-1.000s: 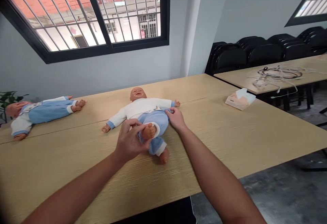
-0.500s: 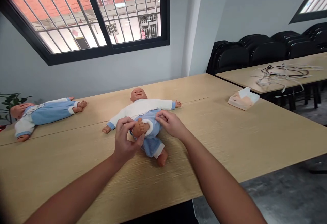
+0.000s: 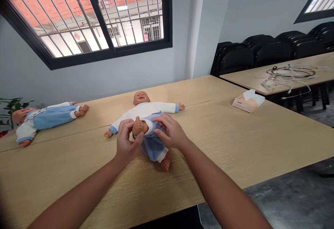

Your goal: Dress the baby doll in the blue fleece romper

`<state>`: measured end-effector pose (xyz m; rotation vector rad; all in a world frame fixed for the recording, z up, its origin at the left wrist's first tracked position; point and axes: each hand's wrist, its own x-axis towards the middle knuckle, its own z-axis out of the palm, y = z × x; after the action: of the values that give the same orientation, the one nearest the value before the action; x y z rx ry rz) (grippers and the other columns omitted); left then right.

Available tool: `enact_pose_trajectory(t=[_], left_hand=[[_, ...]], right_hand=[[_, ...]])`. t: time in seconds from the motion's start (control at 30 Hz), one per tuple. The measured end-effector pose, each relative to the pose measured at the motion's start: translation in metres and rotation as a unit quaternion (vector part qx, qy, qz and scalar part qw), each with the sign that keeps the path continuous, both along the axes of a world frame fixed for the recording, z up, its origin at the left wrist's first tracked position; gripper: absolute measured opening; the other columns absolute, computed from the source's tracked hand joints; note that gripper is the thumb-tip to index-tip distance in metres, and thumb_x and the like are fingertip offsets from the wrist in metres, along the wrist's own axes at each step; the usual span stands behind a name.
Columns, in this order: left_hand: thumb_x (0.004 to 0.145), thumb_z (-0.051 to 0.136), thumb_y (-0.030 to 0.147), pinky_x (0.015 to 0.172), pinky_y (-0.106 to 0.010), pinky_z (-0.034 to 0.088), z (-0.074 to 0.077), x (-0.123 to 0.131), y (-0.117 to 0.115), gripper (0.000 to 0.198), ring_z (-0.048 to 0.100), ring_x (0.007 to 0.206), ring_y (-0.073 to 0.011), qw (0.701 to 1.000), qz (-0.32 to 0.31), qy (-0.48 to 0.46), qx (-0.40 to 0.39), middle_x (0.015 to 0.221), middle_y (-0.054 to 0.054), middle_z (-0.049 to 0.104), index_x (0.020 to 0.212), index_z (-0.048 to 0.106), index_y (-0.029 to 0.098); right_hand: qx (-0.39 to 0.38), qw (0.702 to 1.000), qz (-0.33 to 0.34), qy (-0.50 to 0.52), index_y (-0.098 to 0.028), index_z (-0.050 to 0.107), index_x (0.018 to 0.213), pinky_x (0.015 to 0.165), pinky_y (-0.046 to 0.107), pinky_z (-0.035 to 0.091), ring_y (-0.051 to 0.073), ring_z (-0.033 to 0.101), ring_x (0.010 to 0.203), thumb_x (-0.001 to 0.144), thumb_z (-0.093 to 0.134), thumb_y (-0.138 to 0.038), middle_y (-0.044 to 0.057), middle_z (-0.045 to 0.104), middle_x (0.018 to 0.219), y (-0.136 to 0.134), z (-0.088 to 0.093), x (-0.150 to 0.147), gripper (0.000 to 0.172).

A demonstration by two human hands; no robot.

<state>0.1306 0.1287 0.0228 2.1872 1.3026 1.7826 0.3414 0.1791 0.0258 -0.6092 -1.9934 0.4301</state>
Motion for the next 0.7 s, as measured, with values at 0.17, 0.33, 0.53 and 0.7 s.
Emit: enact_pose_trajectory(t=[0.17,0.33,0.53,0.7], left_hand=[[0.09,0.071,0.036,0.1,-0.045,0.052,-0.001,0.0,0.0,0.028,0.058,0.115,-0.0246,0.999,-0.018,0.013,0.031,0.118,-0.01,0.057,0.111,0.062,0.02],[0.087,0.076,0.039,0.099,-0.046,0.055,-0.007,0.002,0.002,0.032,0.06,0.114,-0.0253,0.999,-0.033,-0.02,0.017,0.117,-0.01,0.058,0.111,0.065,0.02],[0.092,0.068,0.03,0.1,-0.047,0.06,-0.023,0.011,-0.003,0.047,0.059,0.131,-0.0281,0.984,-0.166,-0.04,-0.057,0.141,-0.014,0.059,0.137,0.054,0.026],[0.102,0.05,0.031,0.1,-0.047,0.061,-0.024,0.01,-0.001,0.035,0.062,0.133,-0.0269,0.922,-0.322,-0.088,-0.195,0.144,-0.015,0.062,0.137,0.051,0.025]], right_hand=[[0.039,0.999,-0.026,-0.008,-0.026,0.063,0.111,0.064,0.033,0.044,0.018,0.053,0.067,0.094,0.063,-0.03,-0.001,0.055,0.076,-0.011,0.004,-0.012,0.017],[0.025,0.999,-0.036,-0.002,-0.027,0.061,0.116,0.066,0.035,0.049,0.02,0.056,0.072,0.094,0.056,-0.027,0.002,0.058,0.083,-0.018,0.008,-0.012,0.023],[0.169,0.981,-0.056,-0.082,-0.03,0.043,0.149,0.101,0.053,0.049,0.032,0.058,0.117,0.093,0.068,-0.043,0.013,0.059,0.127,-0.033,0.018,-0.005,0.062],[0.18,0.973,-0.096,-0.105,-0.032,0.045,0.15,0.098,0.047,0.055,0.031,0.064,0.116,0.089,0.077,-0.039,0.012,0.066,0.127,-0.035,0.005,0.023,0.069]])
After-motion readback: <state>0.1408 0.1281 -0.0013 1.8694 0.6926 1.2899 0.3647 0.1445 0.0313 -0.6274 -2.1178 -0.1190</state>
